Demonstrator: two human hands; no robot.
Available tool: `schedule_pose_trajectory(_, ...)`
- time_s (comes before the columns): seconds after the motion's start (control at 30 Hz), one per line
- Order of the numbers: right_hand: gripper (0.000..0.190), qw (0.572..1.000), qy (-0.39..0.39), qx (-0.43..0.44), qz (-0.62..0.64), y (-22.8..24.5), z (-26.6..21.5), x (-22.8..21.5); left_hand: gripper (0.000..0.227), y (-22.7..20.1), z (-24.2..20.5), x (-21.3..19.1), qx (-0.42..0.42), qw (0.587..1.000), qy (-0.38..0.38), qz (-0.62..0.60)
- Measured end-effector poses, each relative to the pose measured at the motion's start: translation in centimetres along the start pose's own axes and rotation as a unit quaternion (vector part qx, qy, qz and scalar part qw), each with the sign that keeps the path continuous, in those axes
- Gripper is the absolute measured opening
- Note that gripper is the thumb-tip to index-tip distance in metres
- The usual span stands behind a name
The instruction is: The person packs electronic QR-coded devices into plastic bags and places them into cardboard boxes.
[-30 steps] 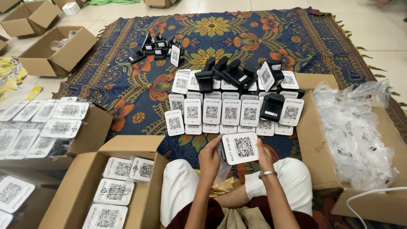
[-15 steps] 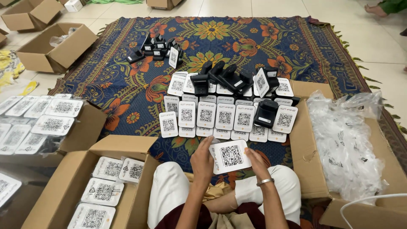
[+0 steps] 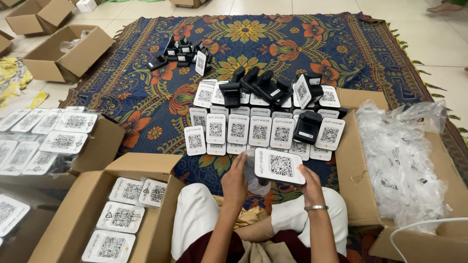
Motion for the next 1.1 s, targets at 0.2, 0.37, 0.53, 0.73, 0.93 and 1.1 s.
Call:
schedule_pose_trajectory(0.2,0.038,0.990,0.044,0.008,0.133,0.2,-0.1,0.7,0.064,-1.3,-0.1,1.1,0.002,0.985,-0.044,-0.165)
schedule_pose_trajectory(0.37,0.039,0.993,0.042,0.016,0.113,-0.4,-0.4,2.5,0.060,-1.3,0.8,0.9,-0.002,0.969,-0.054,-0.243)
schedule_pose_trajectory(0.53,0.041,0.998,0.041,0.005,-0.047,-2.4,1.0,1.7,0.059,-1.0,0.4,0.6,-0.013,0.970,-0.040,-0.238)
schedule_pose_trajectory(0.73,0.041,0.985,0.054,-0.016,-0.161,-5.0,1.5,2.6,0.077,-2.5,-1.3,3.4,0.011,0.991,0.097,-0.092)
schedule_pose_trajectory(0.93,0.043,0.972,0.174,-0.080,-0.137,-4.6,0.0,4.1,0.091,-4.2,-1.6,4.2,0.085,0.977,0.181,-0.070)
schedule_pose_trajectory(1.1,0.046,0.860,0.146,-0.254,-0.419,-6.4,0.4,4.2,0.090,-4.2,-2.2,4.9,0.126,0.975,0.149,-0.103)
Point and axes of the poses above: each hand's wrist, its own z-axis towards the middle knuckle, its own x-axis out of the palm, y = z × x, the point moved 2 cm from there along z, towards the middle knuckle, and after that the axes turned 4 degrees about z, right-handed, at the moved point
